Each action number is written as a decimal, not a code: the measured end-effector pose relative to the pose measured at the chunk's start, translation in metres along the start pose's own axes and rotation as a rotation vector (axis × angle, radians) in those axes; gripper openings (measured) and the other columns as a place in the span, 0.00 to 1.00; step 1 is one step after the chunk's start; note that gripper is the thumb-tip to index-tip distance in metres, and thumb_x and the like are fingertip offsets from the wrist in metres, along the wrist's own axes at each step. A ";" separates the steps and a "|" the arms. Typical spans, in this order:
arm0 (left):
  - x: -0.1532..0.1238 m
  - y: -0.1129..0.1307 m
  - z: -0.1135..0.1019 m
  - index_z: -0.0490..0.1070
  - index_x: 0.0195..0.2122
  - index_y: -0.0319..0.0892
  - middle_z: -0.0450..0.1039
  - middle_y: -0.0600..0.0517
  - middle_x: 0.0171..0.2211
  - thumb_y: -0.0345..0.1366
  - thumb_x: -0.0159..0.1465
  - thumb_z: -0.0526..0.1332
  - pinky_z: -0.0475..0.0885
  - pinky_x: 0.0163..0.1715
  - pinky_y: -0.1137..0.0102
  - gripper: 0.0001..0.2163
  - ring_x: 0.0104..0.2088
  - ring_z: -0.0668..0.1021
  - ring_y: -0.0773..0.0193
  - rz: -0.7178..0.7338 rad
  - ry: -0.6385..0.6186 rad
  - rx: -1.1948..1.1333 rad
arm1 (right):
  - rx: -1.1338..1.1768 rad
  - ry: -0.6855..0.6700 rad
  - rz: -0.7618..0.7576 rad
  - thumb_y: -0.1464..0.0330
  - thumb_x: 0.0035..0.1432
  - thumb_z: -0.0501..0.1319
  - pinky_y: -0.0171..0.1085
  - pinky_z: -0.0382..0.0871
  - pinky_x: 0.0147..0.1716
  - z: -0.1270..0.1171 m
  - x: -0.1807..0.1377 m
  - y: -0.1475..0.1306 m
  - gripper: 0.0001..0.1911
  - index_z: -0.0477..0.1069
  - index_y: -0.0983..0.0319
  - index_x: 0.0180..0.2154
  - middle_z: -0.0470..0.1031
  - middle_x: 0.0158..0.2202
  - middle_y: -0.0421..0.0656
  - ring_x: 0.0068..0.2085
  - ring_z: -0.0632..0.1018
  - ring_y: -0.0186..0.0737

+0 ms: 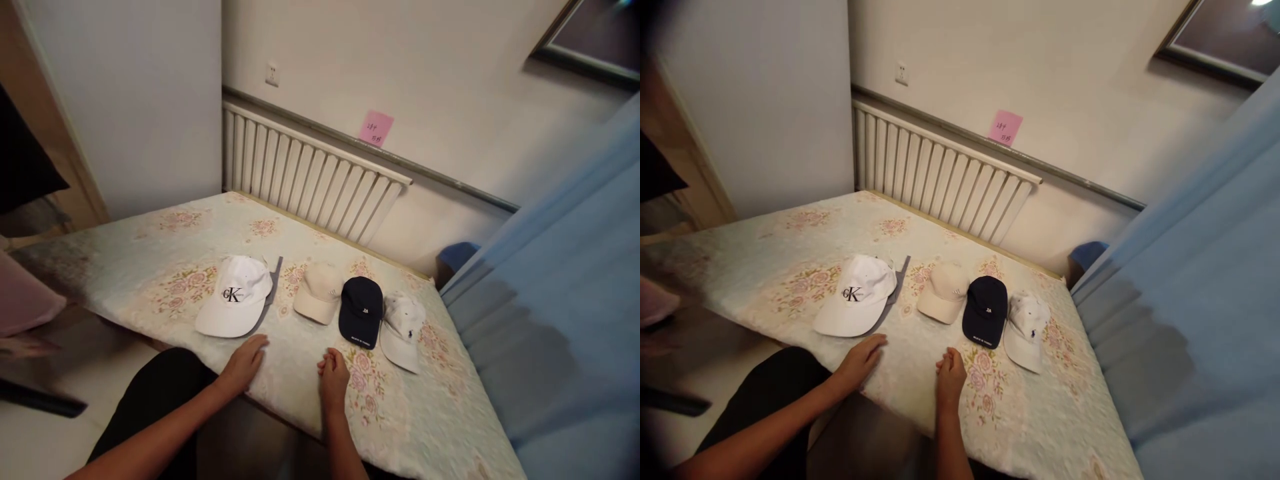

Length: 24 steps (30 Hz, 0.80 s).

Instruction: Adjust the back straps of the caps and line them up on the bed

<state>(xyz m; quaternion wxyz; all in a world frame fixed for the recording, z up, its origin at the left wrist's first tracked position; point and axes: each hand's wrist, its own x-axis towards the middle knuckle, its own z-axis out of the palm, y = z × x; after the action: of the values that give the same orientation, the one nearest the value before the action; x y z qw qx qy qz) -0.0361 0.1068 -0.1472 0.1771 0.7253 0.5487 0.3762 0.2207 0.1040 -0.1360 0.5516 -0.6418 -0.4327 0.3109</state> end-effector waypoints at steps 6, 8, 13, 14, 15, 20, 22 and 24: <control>-0.006 -0.009 -0.065 0.65 0.48 0.39 0.70 0.43 0.44 0.42 0.63 0.52 0.69 0.48 0.61 0.16 0.42 0.74 0.55 -0.170 0.276 0.072 | -0.048 0.010 -0.033 0.65 0.54 0.53 0.35 0.67 0.25 -0.012 -0.015 0.007 0.14 0.72 0.63 0.39 0.76 0.24 0.41 0.24 0.75 0.38; 0.003 -0.019 -0.084 0.63 0.51 0.37 0.67 0.40 0.48 0.44 0.62 0.53 0.67 0.52 0.59 0.19 0.48 0.72 0.52 -0.216 0.364 0.164 | -0.051 0.009 -0.026 0.65 0.55 0.53 0.35 0.68 0.25 -0.013 -0.017 0.006 0.14 0.72 0.63 0.39 0.76 0.24 0.41 0.25 0.76 0.39; 0.037 -0.047 -0.110 0.55 0.58 0.30 0.57 0.33 0.60 0.49 0.60 0.53 0.57 0.59 0.57 0.32 0.62 0.58 0.46 -0.542 0.209 0.317 | -0.062 0.007 -0.017 0.64 0.55 0.53 0.35 0.68 0.25 -0.013 -0.021 0.002 0.14 0.71 0.63 0.39 0.76 0.25 0.43 0.26 0.76 0.40; 0.043 -0.051 -0.112 0.55 0.59 0.28 0.56 0.32 0.60 0.50 0.58 0.54 0.58 0.58 0.57 0.34 0.62 0.59 0.45 -0.591 0.170 0.308 | -0.065 0.007 -0.019 0.64 0.55 0.53 0.35 0.68 0.25 -0.013 -0.021 0.002 0.14 0.71 0.63 0.39 0.75 0.25 0.42 0.26 0.76 0.40; 0.049 -0.054 -0.112 0.56 0.58 0.28 0.57 0.31 0.60 0.51 0.57 0.55 0.60 0.56 0.56 0.36 0.61 0.61 0.43 -0.628 0.135 0.296 | -0.065 0.008 -0.018 0.64 0.55 0.53 0.35 0.68 0.25 -0.013 -0.021 0.002 0.14 0.71 0.63 0.39 0.75 0.25 0.42 0.26 0.76 0.40; 0.071 -0.065 -0.114 0.64 0.53 0.32 0.66 0.29 0.54 0.58 0.45 0.62 0.62 0.48 0.44 0.40 0.55 0.65 0.29 -0.755 0.058 0.239 | -0.045 0.013 0.007 0.64 0.55 0.52 0.35 0.69 0.25 -0.012 -0.020 0.003 0.14 0.71 0.63 0.39 0.77 0.27 0.44 0.26 0.76 0.40; 0.078 -0.068 -0.117 0.66 0.51 0.32 0.67 0.28 0.53 0.58 0.40 0.65 0.60 0.48 0.41 0.42 0.54 0.65 0.26 -0.782 0.059 0.206 | -0.055 0.019 0.010 0.65 0.55 0.52 0.35 0.68 0.25 -0.012 -0.020 0.004 0.14 0.71 0.63 0.39 0.76 0.26 0.43 0.26 0.76 0.40; 0.085 -0.071 -0.120 0.68 0.48 0.33 0.68 0.28 0.52 0.55 0.35 0.69 0.59 0.49 0.42 0.41 0.55 0.65 0.25 -0.789 0.073 0.160 | -0.070 0.027 0.008 0.65 0.54 0.53 0.35 0.68 0.25 -0.012 -0.021 0.003 0.14 0.72 0.63 0.38 0.75 0.23 0.42 0.25 0.76 0.40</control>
<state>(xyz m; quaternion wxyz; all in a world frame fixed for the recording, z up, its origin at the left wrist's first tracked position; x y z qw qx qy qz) -0.1628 0.1910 -0.0864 0.2314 0.4564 0.8186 0.2609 0.2229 0.0800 -0.1386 0.5333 -0.6664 -0.4334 0.2891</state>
